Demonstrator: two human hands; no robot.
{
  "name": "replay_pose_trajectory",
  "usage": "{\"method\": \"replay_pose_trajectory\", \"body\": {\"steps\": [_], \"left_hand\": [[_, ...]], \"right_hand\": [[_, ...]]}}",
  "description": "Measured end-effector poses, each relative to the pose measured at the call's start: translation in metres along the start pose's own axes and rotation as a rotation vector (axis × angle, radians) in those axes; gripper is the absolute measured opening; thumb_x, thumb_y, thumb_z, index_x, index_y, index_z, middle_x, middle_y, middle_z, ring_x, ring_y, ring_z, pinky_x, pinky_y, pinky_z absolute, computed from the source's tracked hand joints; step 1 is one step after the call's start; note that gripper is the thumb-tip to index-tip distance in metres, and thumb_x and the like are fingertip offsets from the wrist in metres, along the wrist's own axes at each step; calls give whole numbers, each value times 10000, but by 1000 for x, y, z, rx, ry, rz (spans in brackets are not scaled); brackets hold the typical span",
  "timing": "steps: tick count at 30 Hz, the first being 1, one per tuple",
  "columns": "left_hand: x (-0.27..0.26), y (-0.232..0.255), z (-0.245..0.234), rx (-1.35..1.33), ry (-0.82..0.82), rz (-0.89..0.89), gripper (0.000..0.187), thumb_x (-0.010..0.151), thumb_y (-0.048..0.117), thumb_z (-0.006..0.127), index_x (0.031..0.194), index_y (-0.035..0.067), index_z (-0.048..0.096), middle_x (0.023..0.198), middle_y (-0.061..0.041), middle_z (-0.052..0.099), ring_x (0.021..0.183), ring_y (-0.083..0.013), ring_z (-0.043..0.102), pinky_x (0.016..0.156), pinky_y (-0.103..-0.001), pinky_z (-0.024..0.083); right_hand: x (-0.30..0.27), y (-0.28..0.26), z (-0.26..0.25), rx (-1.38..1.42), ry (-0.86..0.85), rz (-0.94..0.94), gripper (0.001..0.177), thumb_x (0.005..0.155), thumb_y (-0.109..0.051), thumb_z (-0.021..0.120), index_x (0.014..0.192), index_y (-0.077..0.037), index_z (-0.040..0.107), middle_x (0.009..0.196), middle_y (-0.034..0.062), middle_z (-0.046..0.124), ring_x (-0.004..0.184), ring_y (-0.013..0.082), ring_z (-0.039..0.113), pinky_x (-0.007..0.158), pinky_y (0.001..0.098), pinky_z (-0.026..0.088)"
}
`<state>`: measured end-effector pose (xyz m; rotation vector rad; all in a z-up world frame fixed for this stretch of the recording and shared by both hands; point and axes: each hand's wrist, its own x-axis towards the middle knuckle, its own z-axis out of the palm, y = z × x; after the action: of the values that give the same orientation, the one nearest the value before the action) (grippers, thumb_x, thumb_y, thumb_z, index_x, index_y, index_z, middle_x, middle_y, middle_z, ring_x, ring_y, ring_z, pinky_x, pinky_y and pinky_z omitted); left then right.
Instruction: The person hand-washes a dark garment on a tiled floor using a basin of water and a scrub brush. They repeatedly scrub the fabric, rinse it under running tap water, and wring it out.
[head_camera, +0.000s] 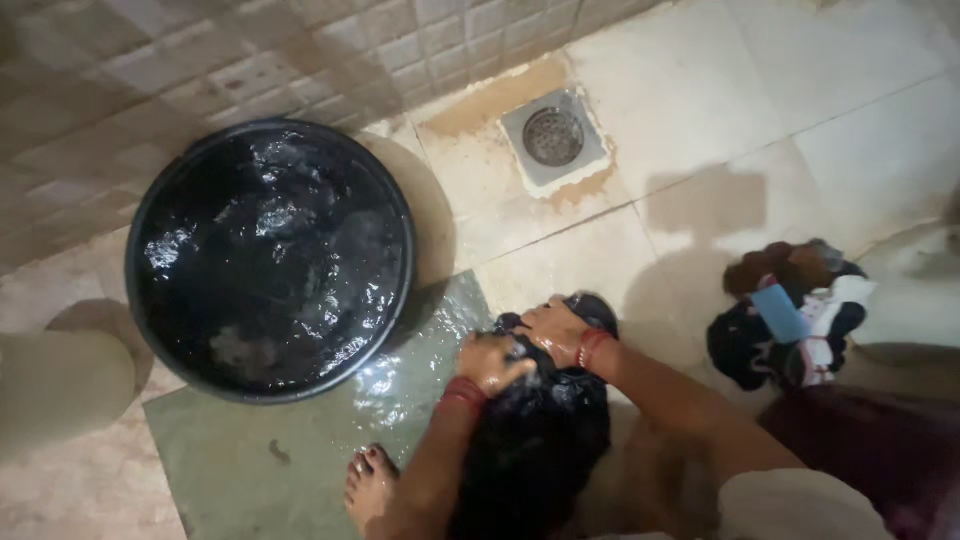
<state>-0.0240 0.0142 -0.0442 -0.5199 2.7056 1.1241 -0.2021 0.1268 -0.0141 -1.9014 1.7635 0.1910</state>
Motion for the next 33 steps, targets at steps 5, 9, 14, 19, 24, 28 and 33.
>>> {"method": "replay_pose_trajectory", "body": {"steps": [5, 9, 14, 19, 24, 28, 33], "left_hand": [[-83, 2, -63, 248, -170, 7, 932, 820, 730, 639, 1463, 81, 458, 1445, -211, 492, 1378, -403, 406, 1140, -615, 272], [-196, -3, -38, 401, -730, 14, 1236, 755, 619, 799, 1633, 110, 93, 1624, -350, 47, 1487, -554, 30, 1152, -687, 92], [-202, -45, 55, 373, -338, -5, 979, 809, 489, 795, 1562, 92, 309, 1494, -285, 368, 1402, -496, 298, 1051, -726, 247], [-153, -40, 60, 429, -270, -235, 725, 767, 303, 747, 1396, 78, 467, 1380, -164, 540, 1340, -381, 463, 1080, -550, 366], [-119, 0, 14, 359, -217, -357, 812, 710, 243, 754, 1425, 46, 422, 1300, -201, 590, 1192, -369, 574, 971, -502, 458], [-77, 41, -54, 497, 185, -206, 701, 748, 204, 729, 1406, 115, 505, 1143, -158, 658, 1070, -371, 637, 942, -542, 477], [-13, 113, -199, 777, 834, 48, 676, 698, 108, 697, 1353, 235, 588, 1281, -96, 602, 1233, -316, 534, 1034, -633, 384]], "right_hand": [[-58, -46, 12, 127, 72, -5, 1024, 660, -542, 818, 1486, -108, 395, 1380, 269, 469, 1319, 437, 430, 997, 627, 377], [-104, -105, 56, 68, 28, -124, 1278, 551, -660, 862, 1599, -288, 231, 1573, 454, 220, 1441, 593, 234, 922, 704, 385], [-62, -104, 115, -59, 289, -127, 902, 745, -277, 777, 1582, -346, 450, 1513, 322, 385, 1348, 468, 385, 847, 594, 436], [-29, -95, 106, 120, 122, 1, 518, 847, -331, 732, 1322, -158, 616, 1366, 266, 482, 1301, 438, 434, 953, 658, 389], [-30, -89, 35, 45, 38, 33, 614, 757, -229, 735, 1355, -191, 600, 1340, 239, 494, 1253, 436, 452, 963, 654, 382], [-39, -43, -59, -120, 256, 29, 519, 793, -236, 717, 1304, -215, 628, 1267, 234, 561, 1252, 412, 505, 970, 700, 375], [-72, 17, -194, -467, 994, 207, 454, 966, -142, 581, 1376, -321, 661, 1357, 264, 577, 1272, 399, 532, 875, 579, 412]]}}
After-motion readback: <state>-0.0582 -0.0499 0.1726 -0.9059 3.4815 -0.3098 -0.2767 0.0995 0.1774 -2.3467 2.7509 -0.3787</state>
